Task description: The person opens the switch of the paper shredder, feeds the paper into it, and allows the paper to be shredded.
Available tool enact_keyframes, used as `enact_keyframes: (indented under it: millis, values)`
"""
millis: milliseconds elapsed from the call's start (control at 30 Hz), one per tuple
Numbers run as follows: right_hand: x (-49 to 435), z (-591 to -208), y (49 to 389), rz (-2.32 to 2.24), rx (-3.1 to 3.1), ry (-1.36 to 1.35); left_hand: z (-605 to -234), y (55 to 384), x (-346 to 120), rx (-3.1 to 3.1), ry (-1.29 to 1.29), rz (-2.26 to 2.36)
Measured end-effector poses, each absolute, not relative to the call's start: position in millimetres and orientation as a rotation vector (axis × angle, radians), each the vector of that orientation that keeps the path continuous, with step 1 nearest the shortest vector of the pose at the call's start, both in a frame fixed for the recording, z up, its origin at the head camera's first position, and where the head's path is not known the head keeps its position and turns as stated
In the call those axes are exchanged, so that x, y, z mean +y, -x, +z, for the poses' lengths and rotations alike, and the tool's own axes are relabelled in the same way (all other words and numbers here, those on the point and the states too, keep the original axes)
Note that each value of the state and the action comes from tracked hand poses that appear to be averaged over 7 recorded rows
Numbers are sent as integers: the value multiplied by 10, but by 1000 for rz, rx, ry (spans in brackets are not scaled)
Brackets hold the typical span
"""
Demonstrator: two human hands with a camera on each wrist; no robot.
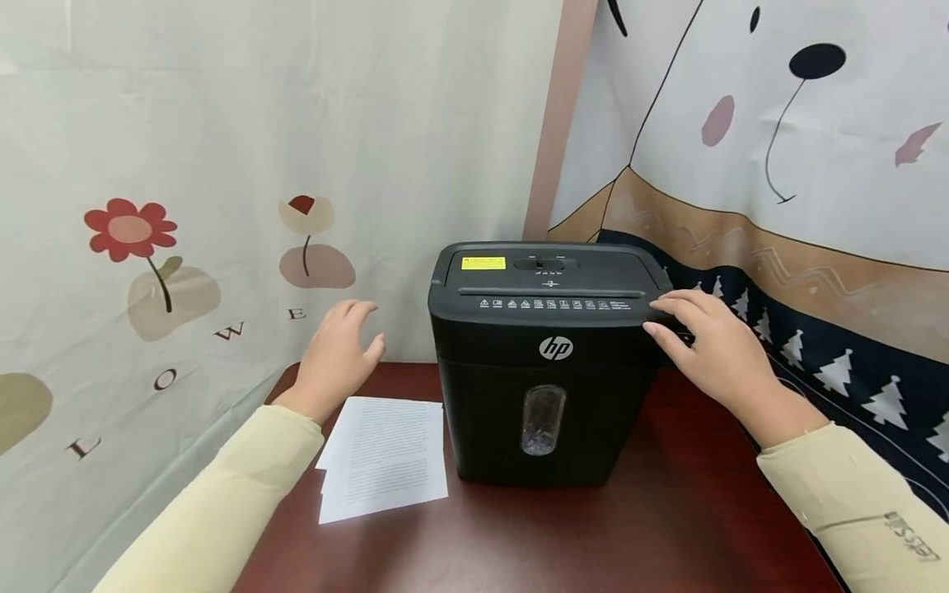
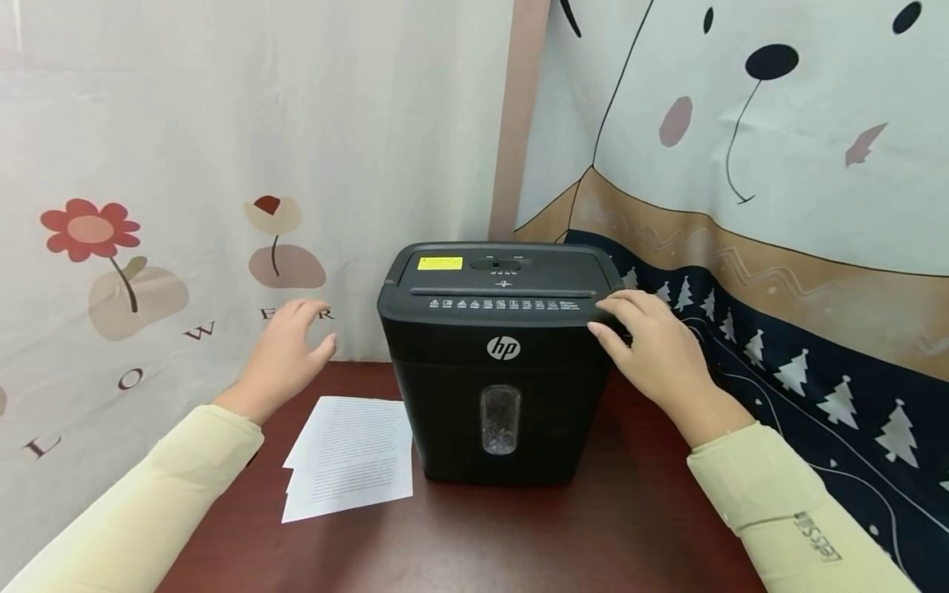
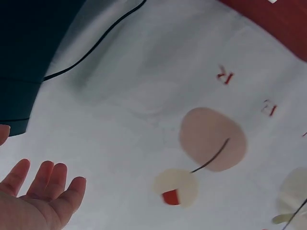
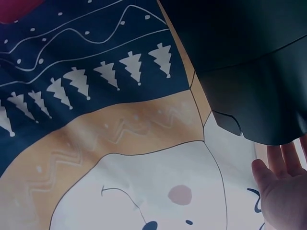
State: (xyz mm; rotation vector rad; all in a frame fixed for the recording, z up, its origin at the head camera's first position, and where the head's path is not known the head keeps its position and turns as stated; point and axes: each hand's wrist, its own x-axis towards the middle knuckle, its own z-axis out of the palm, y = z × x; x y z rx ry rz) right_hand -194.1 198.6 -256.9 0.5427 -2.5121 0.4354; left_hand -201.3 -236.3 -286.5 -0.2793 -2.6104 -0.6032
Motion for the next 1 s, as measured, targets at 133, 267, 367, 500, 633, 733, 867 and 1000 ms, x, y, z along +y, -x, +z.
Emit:
enact_keyframes:
  millis: [133, 267, 367, 500, 633, 733, 867, 1000]
  values:
    - [1983, -2601, 1947, 426, -2492, -542, -2988, 2004, -2474, -2646, 202, -656]
    - [1979, -2625, 1953, 425, -2467, -556, -3110, 1992, -2578, -2674, 138, -673]
    - [1985, -2643, 1956, 424, -2437, -578, -3199, 1984, -2642, -2690, 94, -676]
    - [2004, -2663, 1956, 423, -2412, -587, -3308, 1992, -2695, -2723, 44, -680]
    - [2001, -2673, 1958, 416, -2411, -592, -3426, 1989, -2754, -2741, -13, -697]
    - [2002, -2678, 1946, 408, -2415, -590, -3537, 1995, -2788, -2746, -54, -709]
    - [2016, -2688, 1933, 403, -2401, -596, -3702, 2007, -2824, -2761, -119, -729]
    - [2012, -2702, 1946, 399, -2394, -608, -3848, 1979, -2896, -2758, -204, -761]
